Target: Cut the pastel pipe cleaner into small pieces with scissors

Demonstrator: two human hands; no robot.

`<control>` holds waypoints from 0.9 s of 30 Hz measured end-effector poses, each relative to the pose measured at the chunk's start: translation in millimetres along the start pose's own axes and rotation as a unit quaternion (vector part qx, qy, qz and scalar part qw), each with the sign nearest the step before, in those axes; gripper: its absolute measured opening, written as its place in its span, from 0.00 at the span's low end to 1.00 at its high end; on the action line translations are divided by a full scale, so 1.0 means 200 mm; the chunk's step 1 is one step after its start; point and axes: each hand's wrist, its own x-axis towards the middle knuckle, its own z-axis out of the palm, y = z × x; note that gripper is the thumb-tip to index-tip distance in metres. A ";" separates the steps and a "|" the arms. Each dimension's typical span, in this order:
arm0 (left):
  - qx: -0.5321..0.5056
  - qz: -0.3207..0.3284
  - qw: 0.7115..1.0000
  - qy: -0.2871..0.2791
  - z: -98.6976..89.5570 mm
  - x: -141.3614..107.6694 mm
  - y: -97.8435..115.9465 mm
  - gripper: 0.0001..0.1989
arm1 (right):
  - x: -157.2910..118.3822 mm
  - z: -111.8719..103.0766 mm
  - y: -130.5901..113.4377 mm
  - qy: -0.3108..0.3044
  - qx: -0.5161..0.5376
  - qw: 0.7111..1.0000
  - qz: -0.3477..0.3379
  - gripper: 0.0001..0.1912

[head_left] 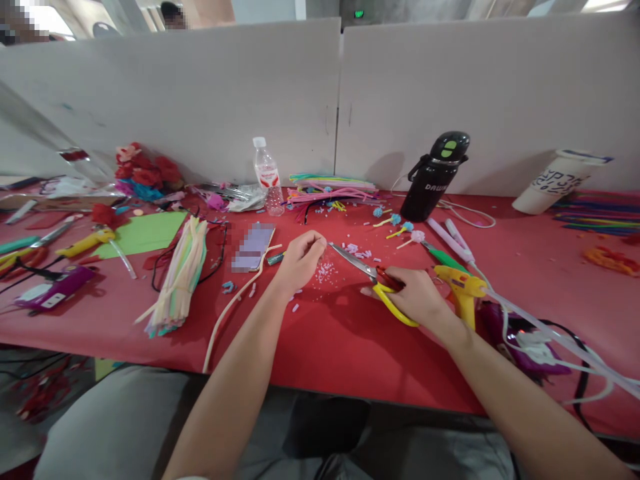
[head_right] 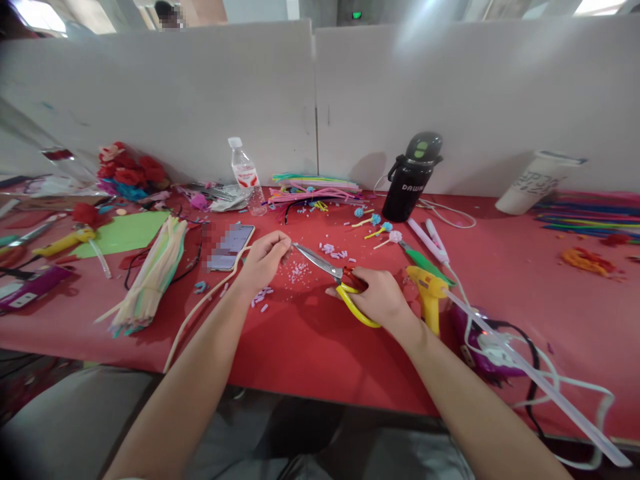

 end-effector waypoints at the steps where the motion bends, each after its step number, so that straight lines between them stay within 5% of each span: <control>1: 0.001 0.000 1.000 0.001 0.00 0.00 0.00 0.10 | 0.00 0.00 0.00 -0.002 0.000 1.000 0.000 0.27; 27: 0.011 -0.001 1.000 0.005 0.00 0.00 0.00 0.10 | 0.00 0.00 0.00 0.009 0.004 1.000 -0.004 0.27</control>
